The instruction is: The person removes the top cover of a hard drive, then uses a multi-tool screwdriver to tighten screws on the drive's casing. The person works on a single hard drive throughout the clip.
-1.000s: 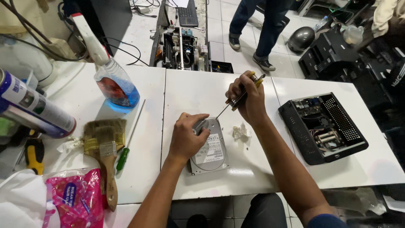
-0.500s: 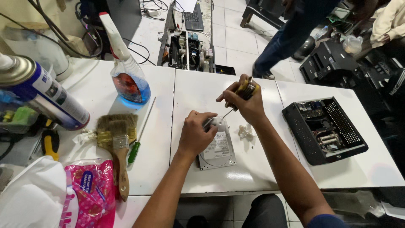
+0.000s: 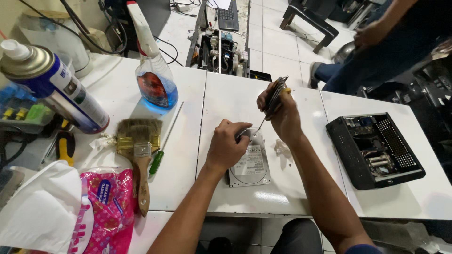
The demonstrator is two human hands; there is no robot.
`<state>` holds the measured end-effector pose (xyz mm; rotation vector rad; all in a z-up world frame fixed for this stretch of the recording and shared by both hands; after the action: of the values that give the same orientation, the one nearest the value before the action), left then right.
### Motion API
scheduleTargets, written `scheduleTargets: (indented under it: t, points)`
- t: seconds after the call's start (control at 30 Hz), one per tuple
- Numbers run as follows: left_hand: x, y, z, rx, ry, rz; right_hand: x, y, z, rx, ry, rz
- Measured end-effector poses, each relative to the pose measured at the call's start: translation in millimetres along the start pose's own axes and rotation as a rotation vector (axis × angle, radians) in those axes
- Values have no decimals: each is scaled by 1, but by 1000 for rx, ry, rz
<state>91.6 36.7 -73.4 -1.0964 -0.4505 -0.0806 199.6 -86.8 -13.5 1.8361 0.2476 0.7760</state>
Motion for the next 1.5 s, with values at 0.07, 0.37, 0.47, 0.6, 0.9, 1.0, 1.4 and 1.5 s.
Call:
scheduleTargets:
  t: [0.07, 0.37, 0.47, 0.6, 0.9, 1.0, 1.4, 1.5]
  points:
    - [0, 1, -1, 15, 3, -4, -2, 4, -1, 30, 6, -6]
    - [0, 8, -9, 44, 11, -13, -15, 55, -10, -133, -43, 93]
    - [-1, 3, -9, 43, 21, -11, -18, 54, -2, -309, -115, 182]
    - [0, -2, -7, 60, 12, 0, -18, 57, -4, -308, -235, 229]
    - [1, -5, -6, 60, 46, 41, -3, 28, -8, -151, -36, 18]
    - [1, -11, -3, 48, 56, 56, -10, 28, -3, -73, 58, -99]
    - [1, -9, -3, 83, 57, 40, -9, 3, 18, 32, 177, -155]
    - [1, -7, -3, 55, 39, 38, -17, 38, -18, 117, 245, -63]
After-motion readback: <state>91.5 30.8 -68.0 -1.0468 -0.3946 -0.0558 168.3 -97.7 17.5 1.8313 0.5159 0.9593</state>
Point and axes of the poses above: each hand's wrist, its own x-axis towards the middle knuckle, its own z-axis out of the back of the hand, y = z × x, the point moved 10 cm from there along x, towards the middle knuckle, and after that the axes turned 1 degree about y, right-handed, at the moved point
